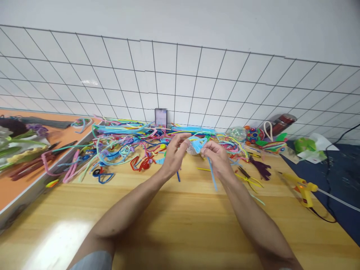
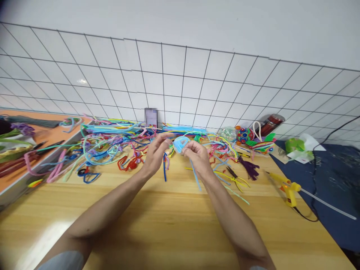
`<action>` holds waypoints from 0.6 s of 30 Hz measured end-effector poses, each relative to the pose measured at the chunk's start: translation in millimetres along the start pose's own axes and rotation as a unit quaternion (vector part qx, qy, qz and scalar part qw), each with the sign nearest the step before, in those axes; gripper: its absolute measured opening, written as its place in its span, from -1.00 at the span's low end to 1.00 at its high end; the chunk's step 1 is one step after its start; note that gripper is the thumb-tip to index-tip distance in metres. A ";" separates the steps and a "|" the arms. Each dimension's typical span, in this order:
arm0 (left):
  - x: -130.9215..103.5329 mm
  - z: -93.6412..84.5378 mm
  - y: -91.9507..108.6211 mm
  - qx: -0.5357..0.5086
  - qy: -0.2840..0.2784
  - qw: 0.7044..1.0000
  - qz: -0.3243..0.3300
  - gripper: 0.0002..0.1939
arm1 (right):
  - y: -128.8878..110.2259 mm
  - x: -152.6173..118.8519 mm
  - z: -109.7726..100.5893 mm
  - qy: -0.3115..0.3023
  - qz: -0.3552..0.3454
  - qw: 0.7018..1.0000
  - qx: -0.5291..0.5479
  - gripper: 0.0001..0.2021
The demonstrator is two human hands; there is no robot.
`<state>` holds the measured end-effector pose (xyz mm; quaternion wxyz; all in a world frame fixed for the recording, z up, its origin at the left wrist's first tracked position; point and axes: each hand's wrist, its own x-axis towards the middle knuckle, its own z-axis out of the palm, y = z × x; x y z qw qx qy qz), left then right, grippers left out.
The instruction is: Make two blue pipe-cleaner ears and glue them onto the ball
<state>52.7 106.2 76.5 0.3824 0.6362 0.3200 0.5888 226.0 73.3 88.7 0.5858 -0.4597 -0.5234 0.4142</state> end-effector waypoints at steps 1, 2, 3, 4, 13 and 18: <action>-0.5 -1.8 -2.9 0.093 0.007 0.990 0.103 -0.73 | -0.5 0.9 -1.0 0.003 0.013 1.000 0.017 -0.87; -1.1 -2.7 -6.2 0.177 -0.002 0.965 0.194 -0.71 | -1.1 1.7 -2.0 0.005 0.026 0.999 0.033 -0.87; -1.8 -2.9 -9.5 0.245 -0.012 0.931 0.269 -0.67 | -1.7 2.2 -2.8 0.005 0.037 0.998 0.045 -0.88; -2.5 -2.2 -12.8 0.297 -0.016 0.899 0.321 -0.64 | -2.5 2.5 -3.4 0.003 0.045 0.998 0.052 -0.88; -3.4 2.4 -26.8 0.317 0.004 0.852 0.417 -0.76 | -5.3 -3.0 6.0 -0.019 0.078 0.995 0.050 -0.89; -2.2 1.7 -20.4 0.208 -0.027 0.948 0.241 -0.90 | -5.2 -3.4 -1.5 -0.045 0.030 0.998 -0.032 -0.69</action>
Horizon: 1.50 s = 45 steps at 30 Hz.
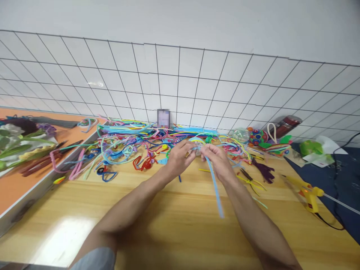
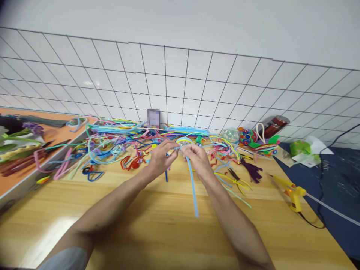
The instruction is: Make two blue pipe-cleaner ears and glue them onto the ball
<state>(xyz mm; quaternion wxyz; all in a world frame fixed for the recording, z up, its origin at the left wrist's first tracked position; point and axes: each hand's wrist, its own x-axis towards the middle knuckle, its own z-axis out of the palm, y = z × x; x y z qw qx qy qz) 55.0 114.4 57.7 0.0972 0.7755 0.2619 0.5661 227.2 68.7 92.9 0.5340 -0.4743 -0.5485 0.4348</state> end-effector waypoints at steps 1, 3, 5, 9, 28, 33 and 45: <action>1.7 -0.9 2.7 -0.047 -0.013 0.996 -0.068 -0.91 | 0.1 -0.3 -2.3 0.021 -0.025 0.999 -0.020 -0.67; 5.7 -2.7 8.9 -0.160 -0.048 0.966 -0.200 -0.84 | 0.1 -1.1 -5.7 0.071 -0.079 0.993 -0.052 -0.73; 9.8 -4.3 14.9 -0.265 -0.081 0.916 -0.291 -0.74 | -0.1 -2.1 -6.6 0.094 -0.118 0.986 -0.074 -0.80; 14.2 -5.4 22.4 -0.343 -0.108 0.866 -0.347 -0.63 | 0.2 -3.2 -3.6 0.069 -0.153 0.979 -0.111 -0.73; 13.1 -4.3 22.8 -0.361 -0.043 0.850 -0.381 -0.64 | 7.3 -7.9 3.7 0.088 -0.445 0.823 -0.342 -0.87; 18.5 -9.8 27.2 -0.443 -0.013 0.790 -0.424 -0.56 | 16.7 -5.7 -0.2 0.099 -0.511 0.773 -0.363 -0.76; 24.7 -15.1 31.4 -0.482 -0.010 0.749 -0.455 -0.49 | 17.4 -5.1 -4.1 0.096 -0.509 0.771 -0.371 -0.74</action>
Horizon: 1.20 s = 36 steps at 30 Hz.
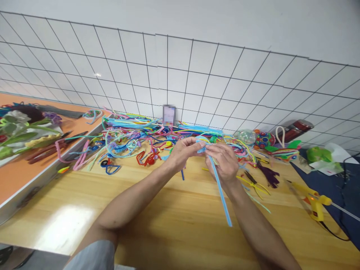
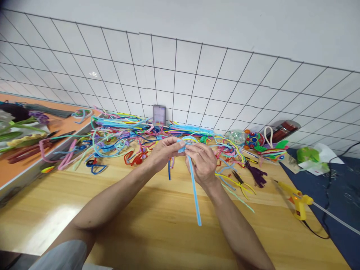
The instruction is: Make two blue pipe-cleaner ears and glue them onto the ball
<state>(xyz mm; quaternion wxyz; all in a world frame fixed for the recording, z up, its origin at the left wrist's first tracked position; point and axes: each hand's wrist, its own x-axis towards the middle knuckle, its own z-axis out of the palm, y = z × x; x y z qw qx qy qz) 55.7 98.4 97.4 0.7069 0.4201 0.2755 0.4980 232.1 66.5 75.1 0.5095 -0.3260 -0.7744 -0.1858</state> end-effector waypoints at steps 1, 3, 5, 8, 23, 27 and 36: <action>0.3 0.4 0.5 0.005 0.004 1.000 -0.002 -0.48 | 0.4 -0.1 0.3 -0.003 -0.001 1.000 -0.002 -0.75; 0.4 1.0 1.9 0.012 0.014 1.000 -0.003 -0.46 | 1.0 -0.2 1.2 -0.007 -0.019 1.000 -0.011 -0.74; -0.2 1.3 3.8 0.013 0.023 1.000 -0.003 -0.47 | 1.0 0.1 2.5 -0.006 -0.038 0.999 -0.022 -0.71; -2.7 1.0 6.9 0.028 0.027 0.999 -0.001 -0.51 | -0.6 0.3 4.5 0.006 -0.028 0.999 -0.041 -0.70; -10.4 9.1 0.7 0.076 0.058 0.991 0.090 -0.62 | -20.5 11.9 4.5 -0.055 0.467 0.817 0.333 -0.65; -4.8 4.7 -8.5 0.090 0.053 0.991 0.079 -0.56 | -21.8 13.2 4.4 -0.043 0.471 0.825 0.308 -0.66; -3.7 -0.1 -3.8 0.131 0.002 0.990 0.060 -0.56 | -21.1 13.7 4.6 -0.049 0.467 0.838 0.277 -0.66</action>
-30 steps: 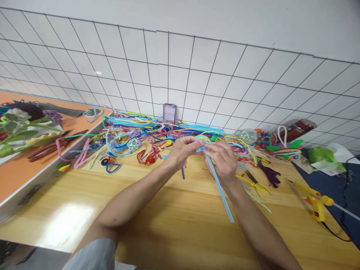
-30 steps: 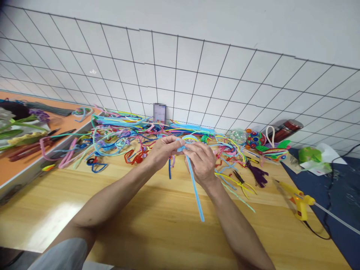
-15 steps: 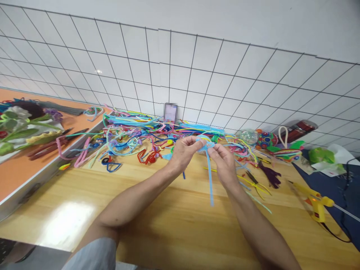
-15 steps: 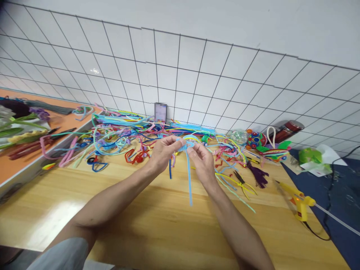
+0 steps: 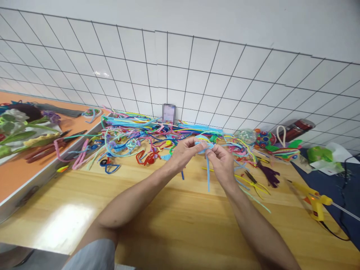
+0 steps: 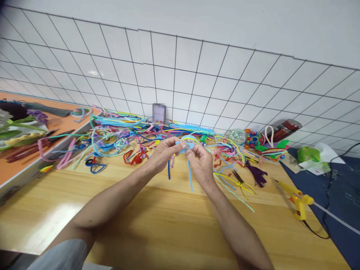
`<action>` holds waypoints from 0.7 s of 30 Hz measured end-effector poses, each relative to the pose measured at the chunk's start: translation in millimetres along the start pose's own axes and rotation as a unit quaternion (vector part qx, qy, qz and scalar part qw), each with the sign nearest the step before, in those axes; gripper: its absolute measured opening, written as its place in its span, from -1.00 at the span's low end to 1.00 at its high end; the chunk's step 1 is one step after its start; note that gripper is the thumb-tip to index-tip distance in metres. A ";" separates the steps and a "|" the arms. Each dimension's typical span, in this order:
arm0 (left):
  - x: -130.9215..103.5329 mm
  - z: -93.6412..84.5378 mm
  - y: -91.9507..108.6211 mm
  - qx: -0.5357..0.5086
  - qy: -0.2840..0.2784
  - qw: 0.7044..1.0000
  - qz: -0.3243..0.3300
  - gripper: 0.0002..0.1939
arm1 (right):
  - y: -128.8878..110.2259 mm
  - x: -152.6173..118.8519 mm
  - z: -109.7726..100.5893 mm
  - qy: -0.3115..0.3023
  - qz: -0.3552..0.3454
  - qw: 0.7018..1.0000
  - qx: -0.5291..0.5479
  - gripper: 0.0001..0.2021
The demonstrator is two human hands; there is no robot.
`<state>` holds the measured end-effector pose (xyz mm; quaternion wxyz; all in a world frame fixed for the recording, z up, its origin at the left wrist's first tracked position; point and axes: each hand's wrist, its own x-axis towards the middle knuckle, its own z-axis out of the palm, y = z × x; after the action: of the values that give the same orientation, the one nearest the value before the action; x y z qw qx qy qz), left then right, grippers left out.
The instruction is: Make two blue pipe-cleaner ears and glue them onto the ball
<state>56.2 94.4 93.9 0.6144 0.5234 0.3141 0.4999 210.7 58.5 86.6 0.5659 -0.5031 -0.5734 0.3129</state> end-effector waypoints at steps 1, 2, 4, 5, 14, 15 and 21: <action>-1.1 -0.1 1.3 0.003 0.004 1.000 0.003 -0.57 | 0.0 0.1 0.2 -0.006 0.001 1.000 0.002 -0.68; -1.9 0.0 2.1 0.002 0.009 1.000 0.004 -0.58 | 0.1 0.3 0.4 -0.014 0.003 1.000 0.009 -0.70; -2.3 0.0 2.2 -0.002 0.020 1.000 0.005 -0.59 | 1.3 1.3 1.1 -0.033 0.010 0.999 0.034 -0.75; -2.0 0.1 1.7 -0.003 0.025 1.000 0.004 -0.59 | 2.5 2.1 1.3 -0.043 0.012 0.998 0.048 -0.76; 1.0 0.5 -5.2 -0.007 0.008 1.000 -0.010 -0.58 | 9.7 6.1 -0.8 -0.039 0.022 0.997 0.066 -0.80; -0.3 0.0 -4.3 0.028 0.011 0.999 0.024 -0.62 | 9.6 6.7 -0.8 -0.038 0.029 0.996 0.076 -0.80; -4.6 -4.2 -9.2 0.418 -0.018 0.815 0.401 -0.63 | 6.8 13.1 -0.9 -0.017 0.114 0.976 0.184 -0.85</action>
<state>53.5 91.9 83.4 0.0864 0.8182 0.2440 0.5134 215.0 72.5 84.9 0.5994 -0.4470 -0.4542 0.4843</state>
